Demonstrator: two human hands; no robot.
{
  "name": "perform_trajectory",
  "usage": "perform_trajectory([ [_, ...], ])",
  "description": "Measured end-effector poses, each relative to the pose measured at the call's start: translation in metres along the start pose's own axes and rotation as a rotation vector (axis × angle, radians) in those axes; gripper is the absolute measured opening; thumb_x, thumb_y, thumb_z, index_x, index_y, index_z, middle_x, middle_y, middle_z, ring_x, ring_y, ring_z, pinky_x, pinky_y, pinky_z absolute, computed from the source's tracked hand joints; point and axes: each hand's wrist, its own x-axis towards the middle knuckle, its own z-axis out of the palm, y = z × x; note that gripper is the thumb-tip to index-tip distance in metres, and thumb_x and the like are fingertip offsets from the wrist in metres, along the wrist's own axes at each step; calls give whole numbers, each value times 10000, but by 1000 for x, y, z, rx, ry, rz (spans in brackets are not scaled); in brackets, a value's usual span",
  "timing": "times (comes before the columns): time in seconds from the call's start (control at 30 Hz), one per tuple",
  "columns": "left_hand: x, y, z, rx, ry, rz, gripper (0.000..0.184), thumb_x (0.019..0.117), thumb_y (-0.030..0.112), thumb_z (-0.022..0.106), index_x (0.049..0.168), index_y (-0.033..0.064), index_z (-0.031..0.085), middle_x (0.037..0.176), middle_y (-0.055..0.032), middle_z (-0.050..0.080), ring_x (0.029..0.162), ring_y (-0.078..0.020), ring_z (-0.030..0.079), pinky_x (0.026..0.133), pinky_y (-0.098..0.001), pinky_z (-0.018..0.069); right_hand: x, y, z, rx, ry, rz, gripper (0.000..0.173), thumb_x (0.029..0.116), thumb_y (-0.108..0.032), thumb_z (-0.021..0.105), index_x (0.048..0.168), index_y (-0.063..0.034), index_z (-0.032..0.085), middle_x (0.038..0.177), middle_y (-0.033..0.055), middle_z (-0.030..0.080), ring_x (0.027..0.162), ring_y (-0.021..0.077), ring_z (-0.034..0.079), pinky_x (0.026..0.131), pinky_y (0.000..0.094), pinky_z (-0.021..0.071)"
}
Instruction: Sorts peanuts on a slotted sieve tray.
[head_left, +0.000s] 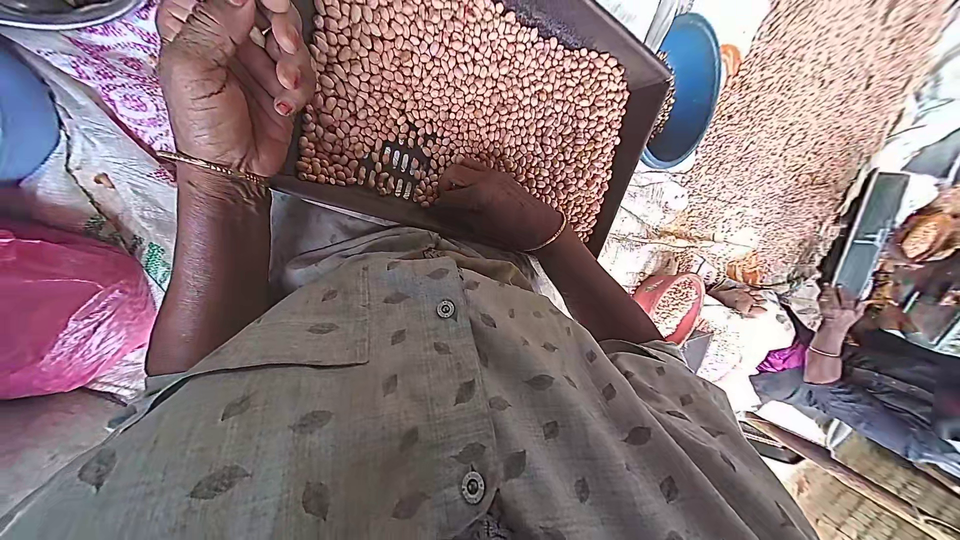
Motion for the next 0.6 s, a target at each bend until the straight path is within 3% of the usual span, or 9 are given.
perform_trajectory([
  [0.13,0,-1,-1,-52,18,2,374,1075,88,289,930,97,634,804,-10,662,616,-57,583,563,-176,490,-2,3,7,34,77,25,155,990,-57,579,979,9,719,1061,175,672,1064,320,656,923,403,553],
  [0.23,1,-1,0,-4,-38,23,383,1065,101,262,959,133,629,793,28,651,592,-41,563,541,-174,473,-11,11,10,300,183,75,123,952,-6,614,1017,63,692,1120,203,678,1101,263,661,997,369,540],
  [0.27,2,0,1,30,-58,36,366,1065,109,259,965,149,609,785,42,646,583,-38,560,534,-174,473,-12,12,6,378,207,139,142,943,-1,620,1049,68,687,1087,180,701,1022,204,688,935,332,566],
  [0.33,1,2,2,40,-56,49,341,1068,124,285,970,144,611,766,43,640,567,-39,553,523,-179,466,-8,10,-5,446,189,260,139,943,-22,631,1069,15,678,888,87,706,700,84,645,653,246,561],
  [0.4,-1,2,4,11,-18,47,338,1078,126,297,974,124,619,753,36,638,555,-34,547,512,-170,464,6,3,-22,393,86,326,102,927,-21,634,1020,-23,677,761,62,678,566,105,586,531,284,508],
  [0.5,-2,-1,6,-41,49,83,335,1072,106,316,959,107,632,731,30,633,547,-36,541,518,-177,463,45,-17,-53,138,-66,357,64,926,-2,648,975,-12,687,760,121,664,624,241,632,596,445,538],
  [0.57,-2,-2,8,-49,106,110,331,1074,102,301,962,104,612,728,30,613,545,-39,525,523,-180,458,74,-32,-67,32,92,250,53,927,-4,637,964,-10,675,757,131,661,628,248,641,588,434,533],
  [0.6,-1,-3,8,-44,128,125,324,1077,103,298,967,103,603,731,30,608,545,-40,521,522,-180,459,90,-35,-71,42,243,150,113,937,-13,615,1025,28,673,856,149,682,720,231,667,675,403,565],
])
